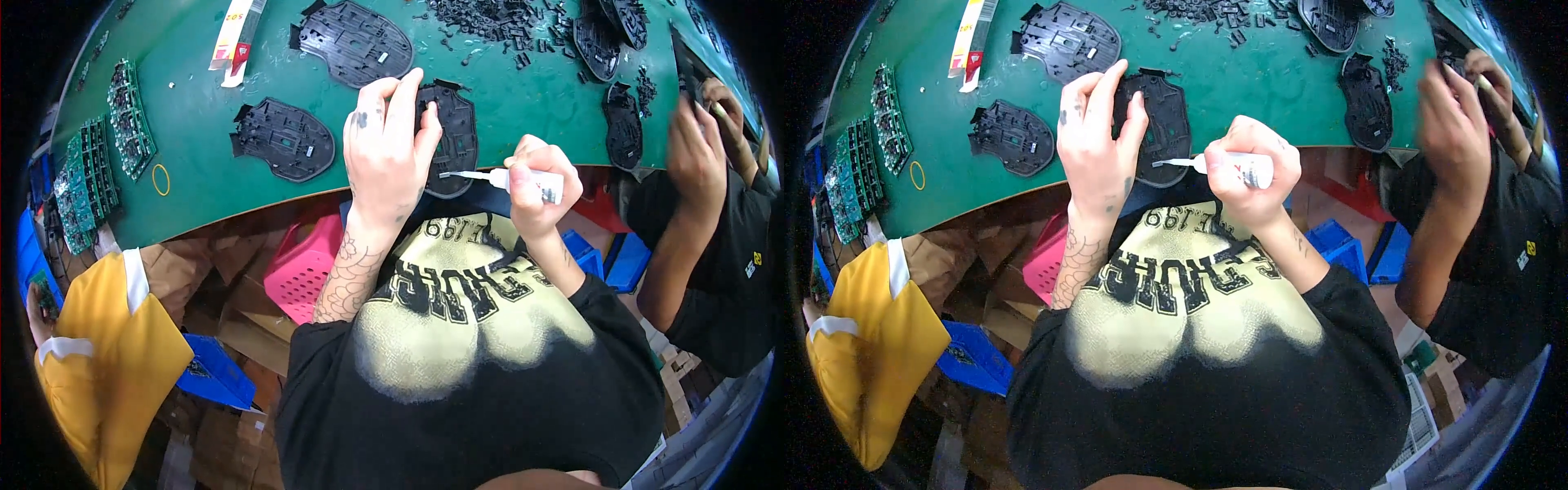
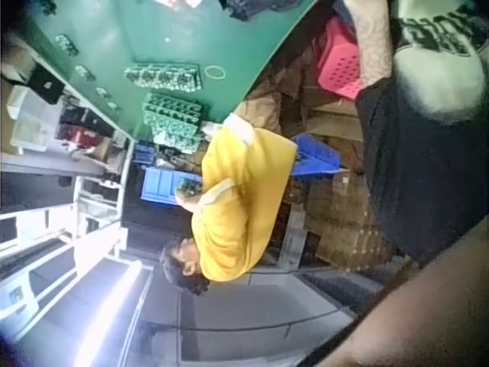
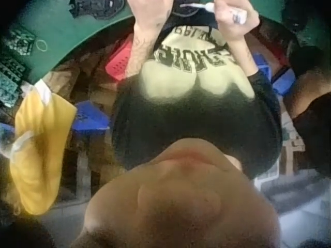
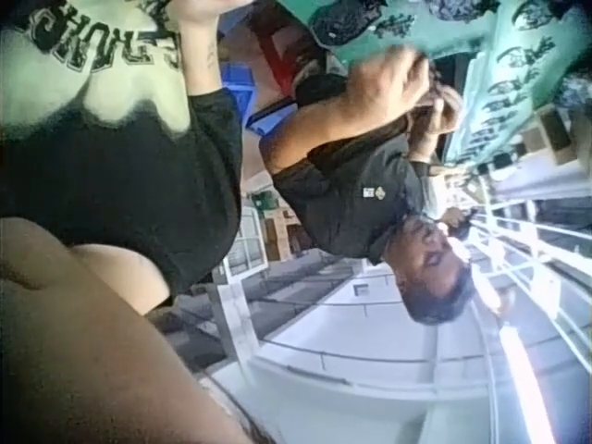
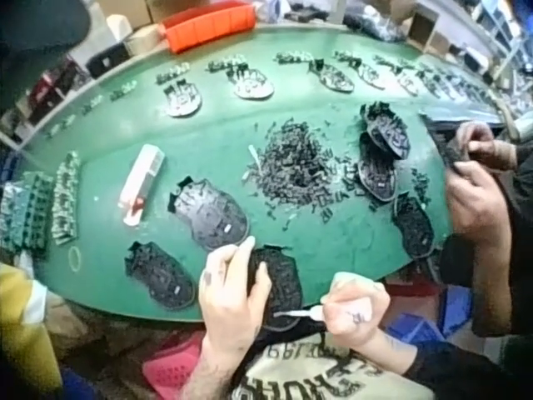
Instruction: The person assembles computer mouse housings by applying glue from a bottle, then inserting plastic components, a PCB, and wires into the housing.
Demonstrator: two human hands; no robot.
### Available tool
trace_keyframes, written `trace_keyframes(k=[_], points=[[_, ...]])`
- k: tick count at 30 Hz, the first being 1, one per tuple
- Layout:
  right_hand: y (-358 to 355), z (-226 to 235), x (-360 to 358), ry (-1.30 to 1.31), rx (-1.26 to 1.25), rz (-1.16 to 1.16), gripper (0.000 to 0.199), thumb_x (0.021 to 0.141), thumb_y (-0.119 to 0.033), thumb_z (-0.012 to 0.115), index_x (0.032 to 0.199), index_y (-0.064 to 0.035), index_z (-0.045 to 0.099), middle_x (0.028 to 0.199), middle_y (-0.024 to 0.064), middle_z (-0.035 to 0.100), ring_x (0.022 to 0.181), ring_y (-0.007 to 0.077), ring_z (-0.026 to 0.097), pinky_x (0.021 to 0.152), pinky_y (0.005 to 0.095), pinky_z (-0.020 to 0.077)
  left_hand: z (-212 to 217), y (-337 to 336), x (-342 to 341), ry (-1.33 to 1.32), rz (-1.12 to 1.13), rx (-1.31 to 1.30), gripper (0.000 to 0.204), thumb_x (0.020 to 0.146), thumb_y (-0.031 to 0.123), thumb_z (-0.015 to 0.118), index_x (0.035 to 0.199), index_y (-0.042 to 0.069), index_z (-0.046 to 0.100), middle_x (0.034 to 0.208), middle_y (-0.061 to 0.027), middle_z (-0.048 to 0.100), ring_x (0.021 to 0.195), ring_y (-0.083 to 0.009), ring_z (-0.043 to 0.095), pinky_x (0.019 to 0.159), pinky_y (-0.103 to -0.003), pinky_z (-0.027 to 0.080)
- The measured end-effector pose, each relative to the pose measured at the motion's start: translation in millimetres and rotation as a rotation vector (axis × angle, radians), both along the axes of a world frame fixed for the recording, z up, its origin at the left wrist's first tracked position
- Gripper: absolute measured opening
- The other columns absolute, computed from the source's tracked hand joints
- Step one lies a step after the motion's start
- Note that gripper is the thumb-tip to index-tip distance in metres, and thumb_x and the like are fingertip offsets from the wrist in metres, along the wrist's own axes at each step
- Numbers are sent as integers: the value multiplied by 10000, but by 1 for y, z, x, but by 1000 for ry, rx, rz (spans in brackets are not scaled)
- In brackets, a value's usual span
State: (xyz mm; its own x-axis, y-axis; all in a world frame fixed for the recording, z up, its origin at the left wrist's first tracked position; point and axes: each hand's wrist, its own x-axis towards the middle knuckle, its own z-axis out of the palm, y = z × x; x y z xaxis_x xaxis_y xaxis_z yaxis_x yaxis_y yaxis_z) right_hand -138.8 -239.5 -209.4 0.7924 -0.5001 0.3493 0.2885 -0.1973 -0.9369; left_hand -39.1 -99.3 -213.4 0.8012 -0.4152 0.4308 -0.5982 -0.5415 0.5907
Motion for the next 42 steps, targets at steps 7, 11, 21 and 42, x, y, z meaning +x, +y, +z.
trace_keyframes(k=[7,11,21,42], points=[[1,5,0,46,-63,-19,119,655,-1,655,630,8,540,565,60,519,478,142,453,453,257,358,1,0,0,-8,-4,-11,375,751,102,675,1109,32,586,963,-104,544,813,-245,551,686,-343,432],[-1,1,-1,50,-81,-2,111,654,6,653,627,5,545,563,61,514,475,143,455,450,255,352,-3,0,0,-6,2,-11,377,749,105,675,1109,34,587,964,-105,545,814,-248,553,689,-344,435],[-1,2,3,28,-76,0,89,646,25,644,631,12,557,551,55,503,468,140,451,434,254,333,-2,0,2,-14,11,-10,382,746,111,680,1110,38,588,966,-104,546,812,-248,555,688,-346,439],[-66,13,17,-275,305,-498,143,803,-106,524,700,-35,454,588,50,467,419,60,345,369,198,245,39,-56,-8,-125,-465,207,440,716,137,621,1146,62,575,1260,-95,504,1163,-245,464,930,-377,351]])
